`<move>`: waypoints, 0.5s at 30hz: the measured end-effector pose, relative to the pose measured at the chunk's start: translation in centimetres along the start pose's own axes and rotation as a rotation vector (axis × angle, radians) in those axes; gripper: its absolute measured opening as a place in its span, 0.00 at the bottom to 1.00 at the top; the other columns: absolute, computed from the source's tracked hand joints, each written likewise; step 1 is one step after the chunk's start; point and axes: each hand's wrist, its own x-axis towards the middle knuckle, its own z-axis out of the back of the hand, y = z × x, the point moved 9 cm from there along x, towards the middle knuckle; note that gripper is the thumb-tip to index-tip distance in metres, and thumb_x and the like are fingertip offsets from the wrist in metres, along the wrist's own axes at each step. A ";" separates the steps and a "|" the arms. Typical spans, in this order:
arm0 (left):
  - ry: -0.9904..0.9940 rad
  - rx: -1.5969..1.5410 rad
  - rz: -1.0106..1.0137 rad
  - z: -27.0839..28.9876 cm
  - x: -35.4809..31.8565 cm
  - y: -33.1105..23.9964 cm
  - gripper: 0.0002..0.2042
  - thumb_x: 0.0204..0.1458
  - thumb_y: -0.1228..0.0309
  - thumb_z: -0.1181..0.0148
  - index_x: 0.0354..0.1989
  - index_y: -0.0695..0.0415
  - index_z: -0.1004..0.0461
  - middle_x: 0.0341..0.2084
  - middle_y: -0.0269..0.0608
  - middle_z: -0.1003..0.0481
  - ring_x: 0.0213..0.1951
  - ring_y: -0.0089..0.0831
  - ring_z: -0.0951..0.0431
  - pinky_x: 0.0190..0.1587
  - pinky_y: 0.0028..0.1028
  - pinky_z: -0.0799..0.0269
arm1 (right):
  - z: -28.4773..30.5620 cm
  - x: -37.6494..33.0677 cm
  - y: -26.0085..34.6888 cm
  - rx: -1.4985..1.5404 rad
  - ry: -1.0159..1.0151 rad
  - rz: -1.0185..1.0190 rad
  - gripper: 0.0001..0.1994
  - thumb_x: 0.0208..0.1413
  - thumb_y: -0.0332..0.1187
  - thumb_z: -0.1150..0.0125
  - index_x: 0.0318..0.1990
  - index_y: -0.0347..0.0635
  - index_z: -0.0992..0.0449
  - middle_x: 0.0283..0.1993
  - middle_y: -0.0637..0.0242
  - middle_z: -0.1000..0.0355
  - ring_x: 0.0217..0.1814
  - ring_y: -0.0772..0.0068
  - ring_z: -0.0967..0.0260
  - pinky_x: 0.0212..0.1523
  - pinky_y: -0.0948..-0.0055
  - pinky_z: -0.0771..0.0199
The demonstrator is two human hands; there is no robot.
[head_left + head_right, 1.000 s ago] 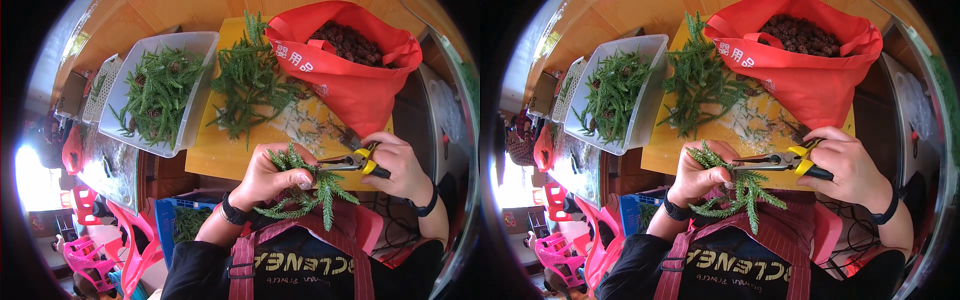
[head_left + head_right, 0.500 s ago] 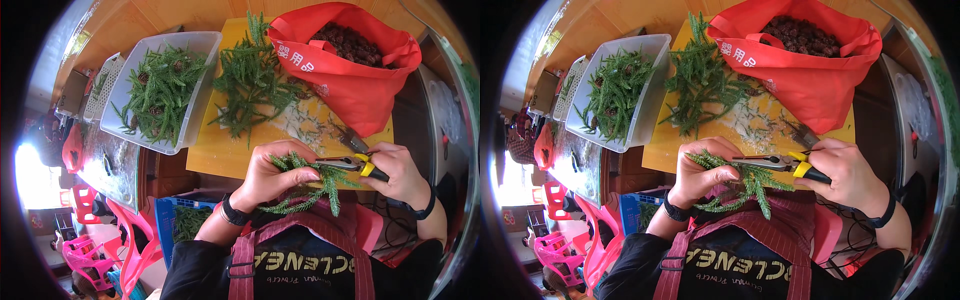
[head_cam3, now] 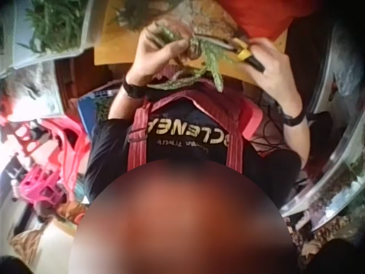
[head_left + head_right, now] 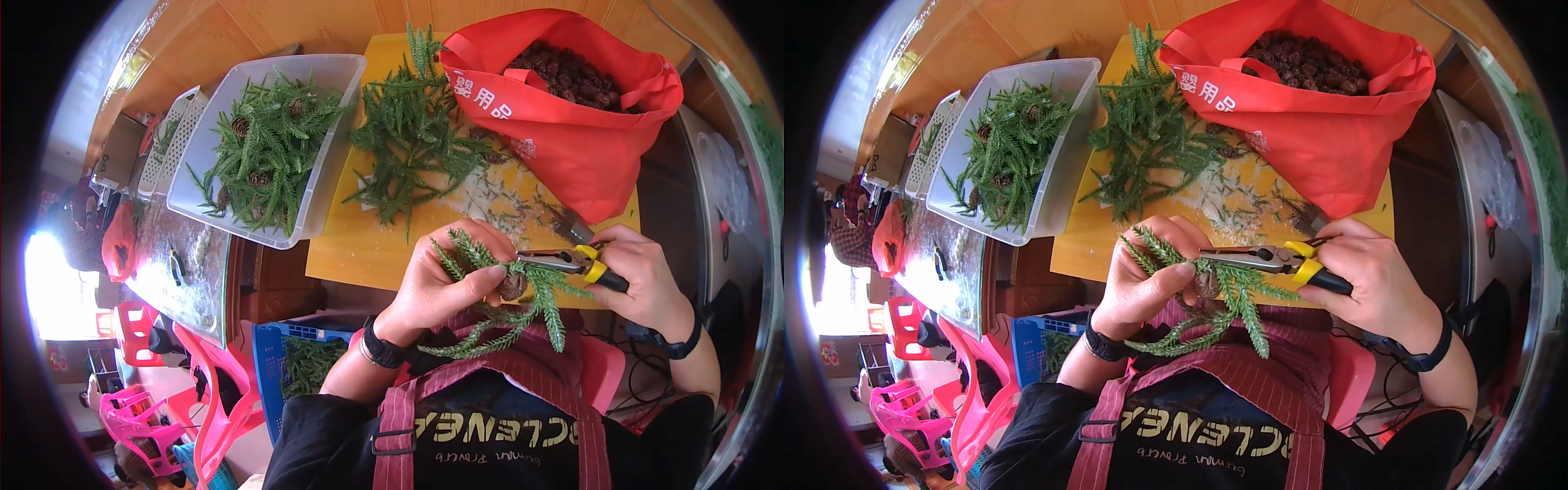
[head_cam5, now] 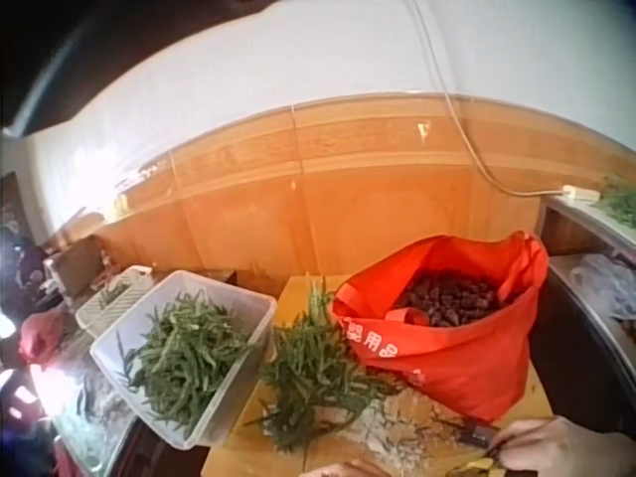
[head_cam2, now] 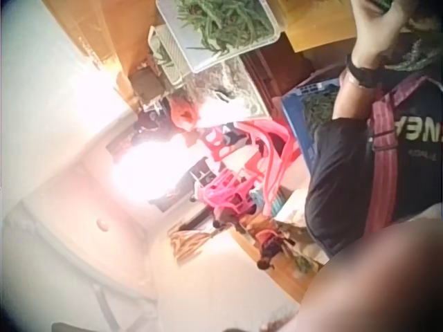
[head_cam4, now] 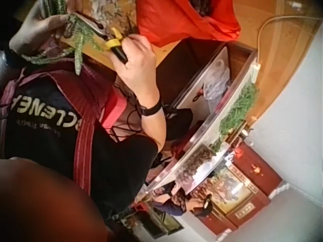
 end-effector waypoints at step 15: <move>-0.290 0.654 -0.366 -1.6 -1.7 -2.5 0.06 0.40 0.84 0.42 0.27 0.62 0.28 0.41 0.43 0.34 0.49 0.36 0.32 0.50 0.33 0.35 | -0.3 -1.3 2.9 0.410 -0.591 -0.107 0.06 0.42 0.28 0.35 0.28 0.37 0.25 0.36 0.58 0.29 0.35 0.72 0.32 0.37 0.75 0.34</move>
